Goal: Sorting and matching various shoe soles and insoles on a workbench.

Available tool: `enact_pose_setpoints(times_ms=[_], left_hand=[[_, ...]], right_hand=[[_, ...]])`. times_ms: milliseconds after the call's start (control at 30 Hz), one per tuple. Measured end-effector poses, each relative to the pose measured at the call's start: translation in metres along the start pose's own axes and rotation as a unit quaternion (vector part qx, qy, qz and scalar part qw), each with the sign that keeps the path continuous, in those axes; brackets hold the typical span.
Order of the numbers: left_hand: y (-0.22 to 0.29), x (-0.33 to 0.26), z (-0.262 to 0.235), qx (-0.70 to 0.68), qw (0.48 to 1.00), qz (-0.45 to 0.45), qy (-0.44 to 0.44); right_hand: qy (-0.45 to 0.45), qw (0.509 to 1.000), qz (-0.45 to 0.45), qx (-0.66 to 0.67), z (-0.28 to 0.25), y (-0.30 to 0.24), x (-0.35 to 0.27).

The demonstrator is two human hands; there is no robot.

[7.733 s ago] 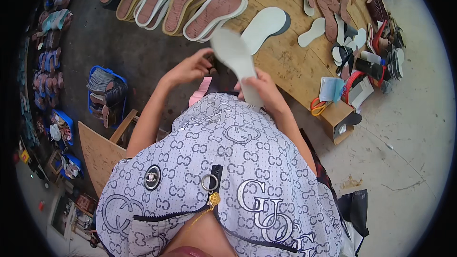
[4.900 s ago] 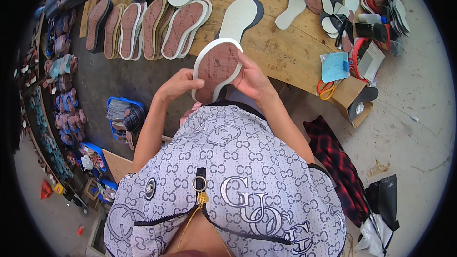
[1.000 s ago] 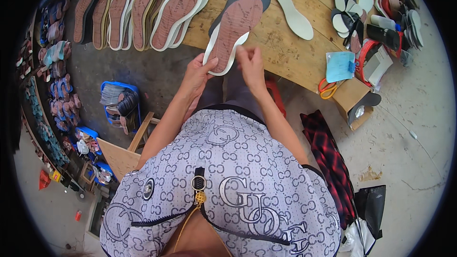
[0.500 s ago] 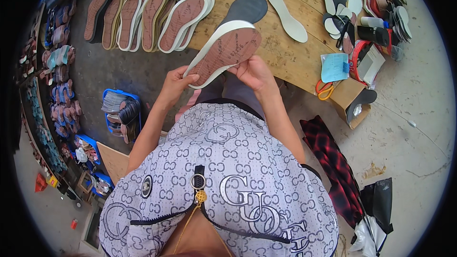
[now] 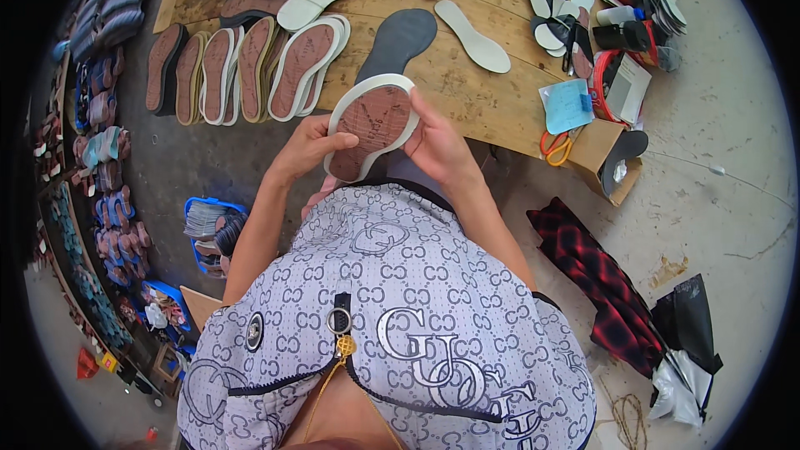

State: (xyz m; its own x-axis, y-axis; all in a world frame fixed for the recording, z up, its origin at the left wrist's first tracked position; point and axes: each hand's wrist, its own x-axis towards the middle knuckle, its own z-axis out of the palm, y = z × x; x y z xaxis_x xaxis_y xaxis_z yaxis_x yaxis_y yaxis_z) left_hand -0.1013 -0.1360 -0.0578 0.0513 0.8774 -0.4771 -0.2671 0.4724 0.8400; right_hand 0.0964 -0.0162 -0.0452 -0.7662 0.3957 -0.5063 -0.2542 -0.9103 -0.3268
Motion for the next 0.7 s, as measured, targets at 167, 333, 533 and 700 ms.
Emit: enact_pose_setpoints(times_ms=[167,333,533,700], left_hand=[[-0.001,0.004,0.007,-0.025,0.998,0.006,0.051],[-0.01,0.02,-0.002,-0.061,0.992,0.072,0.088],[-0.006,0.045,-0.022,-0.018,0.993,0.068,0.091],[-0.039,0.065,-0.008,-0.36,0.933,0.007,0.024]], right_hand=[[-0.017,0.983,-0.009,-0.183,-0.008,0.007,0.005],[-0.003,0.992,0.003,-0.128,-0.01,0.005,0.032],[0.037,0.969,-0.072,-0.233,-0.019,0.008,0.063],[0.074,0.924,-0.092,-0.362,-0.011,-0.014,0.078]])
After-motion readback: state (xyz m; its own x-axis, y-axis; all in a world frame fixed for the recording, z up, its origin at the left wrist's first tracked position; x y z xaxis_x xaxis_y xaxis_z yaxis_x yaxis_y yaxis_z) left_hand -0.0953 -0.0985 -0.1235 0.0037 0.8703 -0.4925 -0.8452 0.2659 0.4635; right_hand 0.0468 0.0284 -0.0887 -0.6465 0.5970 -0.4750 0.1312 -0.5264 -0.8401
